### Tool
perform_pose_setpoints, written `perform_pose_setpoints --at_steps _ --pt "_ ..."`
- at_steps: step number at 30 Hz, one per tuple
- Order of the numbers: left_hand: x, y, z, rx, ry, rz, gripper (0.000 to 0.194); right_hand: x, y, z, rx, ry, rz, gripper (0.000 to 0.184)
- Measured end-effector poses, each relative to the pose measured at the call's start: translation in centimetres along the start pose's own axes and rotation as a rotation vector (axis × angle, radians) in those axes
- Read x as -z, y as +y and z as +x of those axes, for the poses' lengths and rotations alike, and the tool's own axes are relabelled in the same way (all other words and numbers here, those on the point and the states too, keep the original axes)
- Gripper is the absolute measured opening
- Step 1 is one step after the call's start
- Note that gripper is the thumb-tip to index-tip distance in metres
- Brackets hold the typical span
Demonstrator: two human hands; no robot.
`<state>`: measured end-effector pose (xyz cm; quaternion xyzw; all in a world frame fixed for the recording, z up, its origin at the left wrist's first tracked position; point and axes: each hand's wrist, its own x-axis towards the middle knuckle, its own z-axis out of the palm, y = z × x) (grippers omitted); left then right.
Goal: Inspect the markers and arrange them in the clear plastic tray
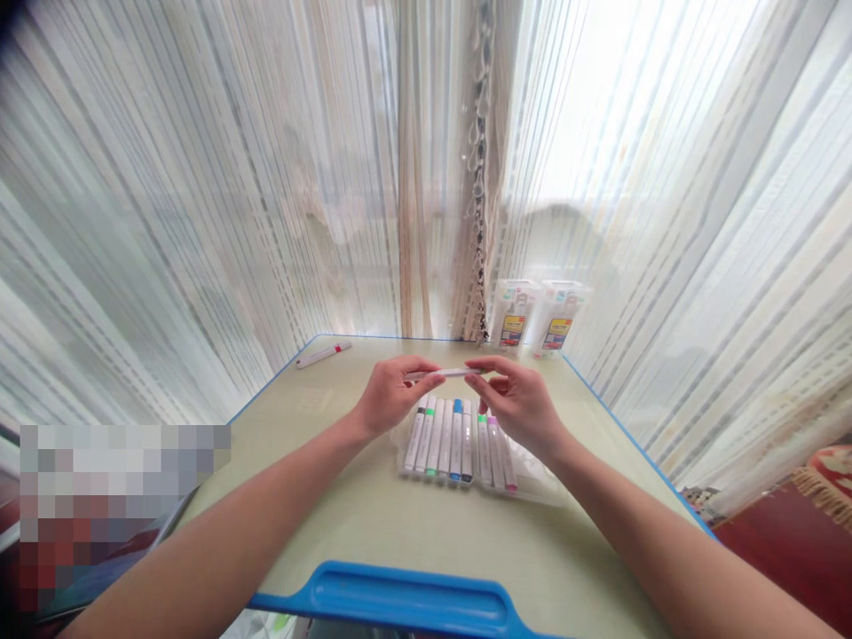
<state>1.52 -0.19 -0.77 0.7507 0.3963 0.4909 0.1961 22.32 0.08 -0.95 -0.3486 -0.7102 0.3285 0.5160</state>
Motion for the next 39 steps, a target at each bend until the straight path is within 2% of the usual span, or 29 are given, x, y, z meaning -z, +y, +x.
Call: perform_pose_setpoints --at_steps 11,19,30,39 --pt "0.2 -0.3 0.2 0.110 0.107 -0.033 0.020 0.3 0.0 0.8 -0.058 0.060 0.056 0.039" --pt "0.4 -1.0 0.2 0.175 0.115 -0.081 0.022 0.6 -0.4 0.9 -0.128 0.102 0.061 0.044" --pt "0.6 -1.7 0.6 0.251 0.163 -0.321 0.021 0.6 -0.2 1.0 -0.091 0.118 0.082 0.037" --pt "0.9 -1.6 0.8 0.252 0.203 -0.357 0.023 0.6 0.5 1.1 -0.081 0.106 0.126 0.039"
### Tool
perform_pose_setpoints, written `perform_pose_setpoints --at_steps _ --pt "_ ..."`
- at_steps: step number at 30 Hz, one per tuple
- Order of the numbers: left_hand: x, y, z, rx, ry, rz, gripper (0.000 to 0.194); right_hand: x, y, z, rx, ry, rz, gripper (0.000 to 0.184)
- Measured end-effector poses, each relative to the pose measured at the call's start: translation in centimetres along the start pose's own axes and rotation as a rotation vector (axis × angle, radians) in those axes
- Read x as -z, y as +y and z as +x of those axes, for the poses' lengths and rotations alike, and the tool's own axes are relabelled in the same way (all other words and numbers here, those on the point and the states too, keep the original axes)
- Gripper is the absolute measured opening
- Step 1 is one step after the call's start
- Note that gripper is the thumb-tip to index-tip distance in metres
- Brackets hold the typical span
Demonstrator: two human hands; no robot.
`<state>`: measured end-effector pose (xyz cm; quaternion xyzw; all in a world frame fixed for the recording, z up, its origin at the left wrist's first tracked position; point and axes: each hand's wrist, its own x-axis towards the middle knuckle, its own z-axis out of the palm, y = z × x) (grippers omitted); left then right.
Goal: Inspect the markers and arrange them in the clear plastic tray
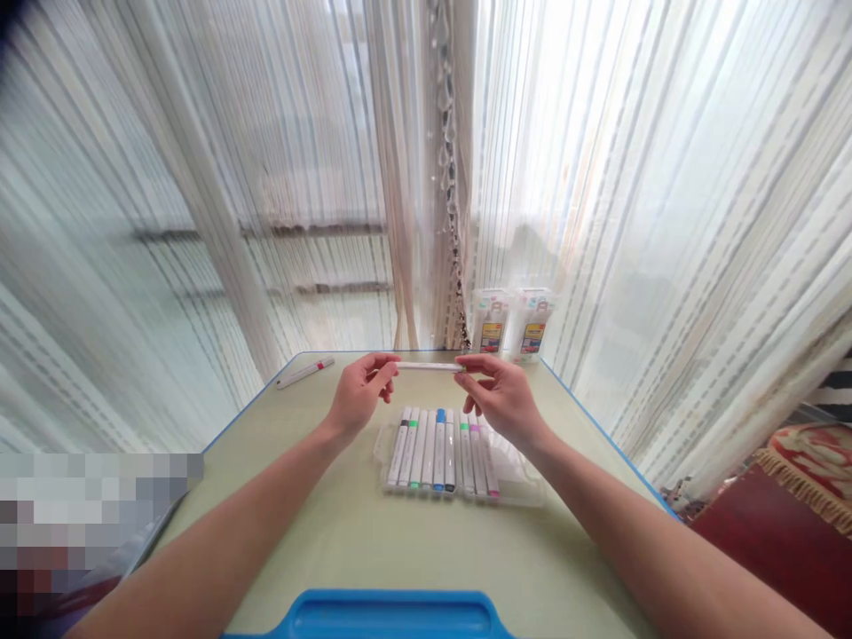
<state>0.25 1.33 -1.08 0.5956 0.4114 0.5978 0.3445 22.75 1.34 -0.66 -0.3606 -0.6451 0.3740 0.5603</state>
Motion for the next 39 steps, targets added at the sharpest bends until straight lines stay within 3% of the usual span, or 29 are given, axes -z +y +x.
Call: perform_pose_setpoints --at_steps 11,24,39 --pt "-0.1 0.5 -0.1 -0.019 0.047 -0.030 0.031 0.2 -0.2 0.1 0.000 0.015 0.027 0.037" --pt "-0.4 0.7 -0.2 -0.044 0.044 -0.105 0.030 0.4 -0.5 0.6 -0.117 0.033 0.154 0.042" --pt "-0.7 0.8 -0.6 0.041 -0.064 -0.098 0.025 0.3 -0.5 0.3 -0.132 -0.049 0.146 0.034"
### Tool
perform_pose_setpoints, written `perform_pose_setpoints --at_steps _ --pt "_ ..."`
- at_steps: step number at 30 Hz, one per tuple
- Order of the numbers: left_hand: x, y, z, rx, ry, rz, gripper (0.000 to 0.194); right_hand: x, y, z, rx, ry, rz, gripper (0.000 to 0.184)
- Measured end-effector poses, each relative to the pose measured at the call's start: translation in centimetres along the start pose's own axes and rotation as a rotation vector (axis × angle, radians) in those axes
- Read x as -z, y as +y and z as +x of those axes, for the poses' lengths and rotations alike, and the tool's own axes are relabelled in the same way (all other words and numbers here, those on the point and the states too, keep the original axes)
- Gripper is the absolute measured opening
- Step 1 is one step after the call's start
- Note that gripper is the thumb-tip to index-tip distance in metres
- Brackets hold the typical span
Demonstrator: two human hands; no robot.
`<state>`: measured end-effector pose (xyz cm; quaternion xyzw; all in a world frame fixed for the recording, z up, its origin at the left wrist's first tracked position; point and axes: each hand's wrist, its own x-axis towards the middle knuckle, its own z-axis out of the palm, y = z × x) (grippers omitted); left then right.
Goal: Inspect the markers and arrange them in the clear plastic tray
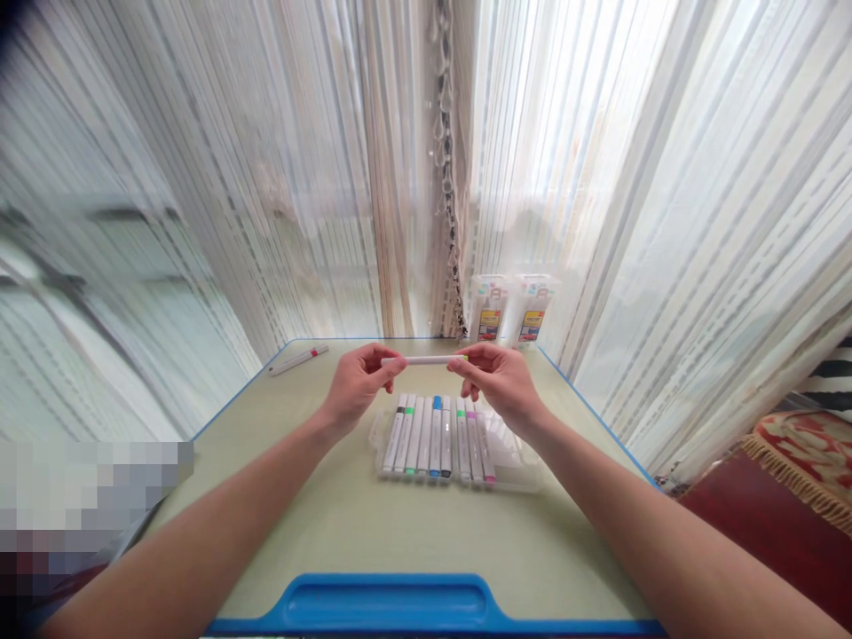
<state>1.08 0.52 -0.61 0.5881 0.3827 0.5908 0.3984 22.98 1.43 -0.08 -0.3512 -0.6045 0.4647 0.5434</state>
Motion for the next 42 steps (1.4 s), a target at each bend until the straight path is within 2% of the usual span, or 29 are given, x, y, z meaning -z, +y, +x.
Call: perform_pose_setpoints --at_steps 11,16,23,32,42 --pt "0.2 0.2 0.3 0.119 0.006 -0.274 0.026 0.2 -0.1 0.2 -0.067 0.037 0.151 0.033" --pt "0.2 0.4 0.2 0.151 -0.005 -0.331 0.025 0.2 -0.3 0.3 -0.104 0.050 0.181 0.034" --pt "0.1 0.4 0.2 0.133 0.028 -0.230 0.025 0.2 -0.2 0.4 -0.060 0.088 0.132 0.032" --pt "0.0 -0.2 0.2 0.032 0.012 -0.010 0.029 0.3 0.5 0.3 0.005 0.034 0.067 0.028" --pt "-0.1 0.0 0.0 0.063 -0.062 -0.042 0.033 0.0 0.9 0.1 -0.004 -0.015 0.045 0.031"
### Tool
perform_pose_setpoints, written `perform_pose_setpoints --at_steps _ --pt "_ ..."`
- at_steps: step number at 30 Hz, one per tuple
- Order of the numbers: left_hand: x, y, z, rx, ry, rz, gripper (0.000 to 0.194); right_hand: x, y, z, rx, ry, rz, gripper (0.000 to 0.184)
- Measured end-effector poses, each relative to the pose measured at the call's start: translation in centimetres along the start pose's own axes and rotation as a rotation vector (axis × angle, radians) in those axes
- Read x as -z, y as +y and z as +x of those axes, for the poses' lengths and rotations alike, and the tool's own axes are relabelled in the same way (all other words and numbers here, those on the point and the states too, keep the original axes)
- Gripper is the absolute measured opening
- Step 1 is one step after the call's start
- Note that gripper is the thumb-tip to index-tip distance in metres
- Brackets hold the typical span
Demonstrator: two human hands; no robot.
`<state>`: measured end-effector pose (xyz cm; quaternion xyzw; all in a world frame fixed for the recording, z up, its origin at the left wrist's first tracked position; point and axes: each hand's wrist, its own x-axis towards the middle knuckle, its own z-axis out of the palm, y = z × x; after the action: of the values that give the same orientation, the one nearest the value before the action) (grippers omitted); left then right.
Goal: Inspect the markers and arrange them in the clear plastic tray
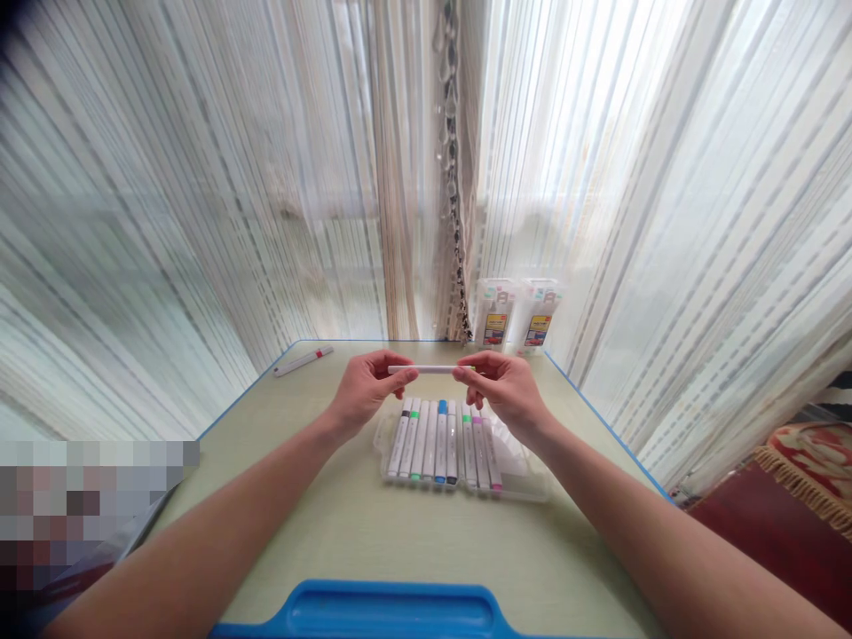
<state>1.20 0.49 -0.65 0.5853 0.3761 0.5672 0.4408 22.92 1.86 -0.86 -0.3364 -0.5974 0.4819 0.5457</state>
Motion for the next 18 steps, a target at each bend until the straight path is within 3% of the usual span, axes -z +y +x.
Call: perform_pose_setpoints --at_steps 10,18 --pt "-0.11 -0.22 0.08 -0.012 0.039 -0.016 0.025 0.29 0.39 0.08 -0.040 0.016 0.011 0.032" --pt "-0.13 0.11 -0.07 0.075 0.036 -0.070 0.023 0.06 0.26 -0.12 -0.029 0.021 -0.011 0.035"
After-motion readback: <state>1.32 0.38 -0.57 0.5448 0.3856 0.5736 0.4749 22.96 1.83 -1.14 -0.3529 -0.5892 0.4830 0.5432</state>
